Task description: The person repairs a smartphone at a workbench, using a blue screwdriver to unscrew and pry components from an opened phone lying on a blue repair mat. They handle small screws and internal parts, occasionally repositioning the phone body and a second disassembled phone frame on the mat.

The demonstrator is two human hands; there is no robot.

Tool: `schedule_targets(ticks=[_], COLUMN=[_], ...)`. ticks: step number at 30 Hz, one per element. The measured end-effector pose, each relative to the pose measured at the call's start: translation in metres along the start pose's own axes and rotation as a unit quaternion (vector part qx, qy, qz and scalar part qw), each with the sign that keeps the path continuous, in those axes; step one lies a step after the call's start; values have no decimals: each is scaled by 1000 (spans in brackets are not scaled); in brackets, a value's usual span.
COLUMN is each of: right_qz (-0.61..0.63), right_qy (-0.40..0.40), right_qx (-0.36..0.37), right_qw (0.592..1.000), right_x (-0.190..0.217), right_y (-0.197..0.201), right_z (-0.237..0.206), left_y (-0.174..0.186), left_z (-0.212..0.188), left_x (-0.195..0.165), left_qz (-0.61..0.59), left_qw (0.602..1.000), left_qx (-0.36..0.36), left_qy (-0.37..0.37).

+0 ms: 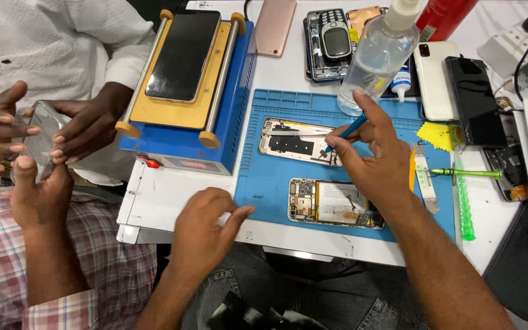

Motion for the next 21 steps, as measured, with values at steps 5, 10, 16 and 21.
schedule_targets(ticks=[5,10,16,21], right_qz=[-47,-6,-12,-14], right_qy=[-1,-1,-3,3], right_qx=[-11,-7,-6,-5], right_qw=[999,1000,1000,1000], right_x=[-4,-9,-10,-8], right_y=[0,1,2,4], right_z=[1,2,-1,-2], left_y=[-18,-69,-99,-98], left_z=[38,103,114,112], left_x=[-64,-85,-80,-81], left_qz=[-27,115,197,198], left_qw=[974,960,938,935], left_qx=[-18,48,136,138], left_qy=[-225,-250,-252,-262])
Point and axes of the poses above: each hand's wrist, its own z-axis towards the middle knuckle, its own y-axis out of the back of the hand, x = y × z, the point moved 10 cm from there along z, towards the middle knuckle, and after that the axes turned 3 degrees about z, right-handed, at the moved point
